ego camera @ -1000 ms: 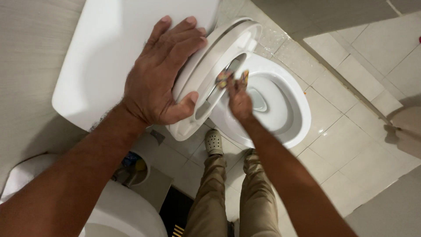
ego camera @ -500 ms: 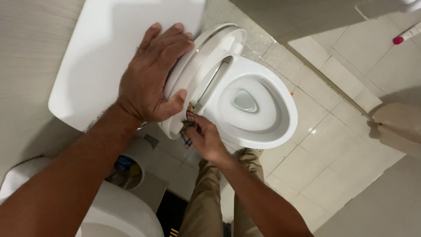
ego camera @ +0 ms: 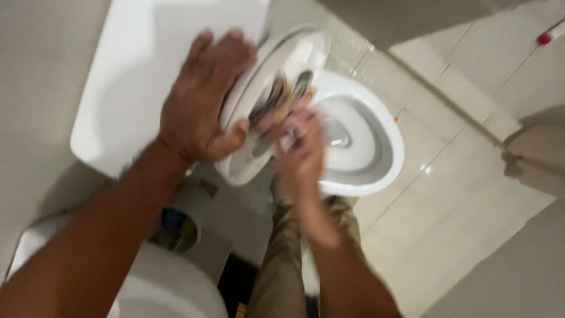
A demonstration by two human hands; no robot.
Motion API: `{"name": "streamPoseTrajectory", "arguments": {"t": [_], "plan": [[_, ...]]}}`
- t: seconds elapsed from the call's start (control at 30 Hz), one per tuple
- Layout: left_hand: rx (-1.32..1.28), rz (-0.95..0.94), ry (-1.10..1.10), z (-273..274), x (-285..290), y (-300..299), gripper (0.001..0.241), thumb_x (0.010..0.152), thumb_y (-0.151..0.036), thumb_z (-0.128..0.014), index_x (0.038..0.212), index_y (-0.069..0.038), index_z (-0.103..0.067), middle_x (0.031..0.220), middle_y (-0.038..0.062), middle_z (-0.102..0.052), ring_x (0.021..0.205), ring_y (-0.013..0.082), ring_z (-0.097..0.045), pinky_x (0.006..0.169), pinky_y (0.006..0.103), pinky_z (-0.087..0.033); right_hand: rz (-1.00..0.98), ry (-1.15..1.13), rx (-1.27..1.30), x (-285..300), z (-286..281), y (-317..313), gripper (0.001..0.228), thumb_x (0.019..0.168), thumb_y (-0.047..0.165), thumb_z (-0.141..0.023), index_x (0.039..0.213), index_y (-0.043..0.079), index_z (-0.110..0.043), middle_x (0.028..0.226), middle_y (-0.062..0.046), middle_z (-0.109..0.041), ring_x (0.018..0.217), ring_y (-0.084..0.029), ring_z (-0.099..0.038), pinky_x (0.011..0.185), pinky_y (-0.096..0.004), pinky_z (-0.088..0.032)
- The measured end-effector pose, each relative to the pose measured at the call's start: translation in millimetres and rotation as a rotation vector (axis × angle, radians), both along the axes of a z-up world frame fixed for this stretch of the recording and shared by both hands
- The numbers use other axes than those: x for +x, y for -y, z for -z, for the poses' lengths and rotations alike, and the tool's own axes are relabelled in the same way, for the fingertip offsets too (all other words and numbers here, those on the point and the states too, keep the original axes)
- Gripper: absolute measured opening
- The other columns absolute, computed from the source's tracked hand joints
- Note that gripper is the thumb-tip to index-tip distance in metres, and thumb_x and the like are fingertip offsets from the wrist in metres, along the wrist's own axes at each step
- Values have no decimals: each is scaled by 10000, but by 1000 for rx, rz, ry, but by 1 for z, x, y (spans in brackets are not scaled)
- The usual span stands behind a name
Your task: The person wipes the toilet seat and lid with a cloth, then flushes the toilet. They continue wiping the seat, lid, and tank, and finally wipe the wall-mounted toilet paper holder.
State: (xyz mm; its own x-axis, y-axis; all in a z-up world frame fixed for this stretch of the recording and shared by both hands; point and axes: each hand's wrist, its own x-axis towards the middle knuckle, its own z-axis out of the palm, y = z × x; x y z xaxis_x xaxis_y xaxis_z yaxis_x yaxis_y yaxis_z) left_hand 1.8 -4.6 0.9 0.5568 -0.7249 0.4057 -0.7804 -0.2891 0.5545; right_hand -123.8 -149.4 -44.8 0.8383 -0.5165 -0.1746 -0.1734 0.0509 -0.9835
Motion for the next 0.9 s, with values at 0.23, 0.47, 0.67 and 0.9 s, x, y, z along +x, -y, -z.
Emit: {"name": "streamPoseTrajectory", "arguments": {"t": [0.23,0.47,0.67,0.9], "plan": [[-1,-40,-29,0,-1,1,711,1016,-466,-364,1368,125,-545,1405,315,-597,1420,476,-502,1246,618,-283,85,-247,322,8,-31,-38,215,942,294,-699,971,105,-600,817,-9,-627,725,-101,-548,628,-282,-461],[-17,-42,-34,2,-2,2,691,1006,-448,-386,1375,116,-542,1409,311,-602,1421,468,-510,1257,588,-274,664,-528,775,97,15,24,320,967,234,-658,1136,-38,-658,1027,-162,-692,851,-262,-674,708,-329,-611],[12,-36,-42,4,0,1,718,1000,-482,-378,1393,101,-521,1413,332,-577,1420,491,-497,1249,618,-265,396,-146,602,45,12,1,380,806,341,-787,1000,58,-623,869,-87,-642,739,-217,-618,534,-354,-510],[-17,-12,-17,5,2,-1,725,1008,-488,-378,1409,99,-521,1451,307,-559,1450,458,-466,1258,624,-268,3,-42,116,-62,-3,-65,341,1043,328,-560,1213,33,-583,966,-68,-652,817,-143,-606,736,-297,-519]]}}
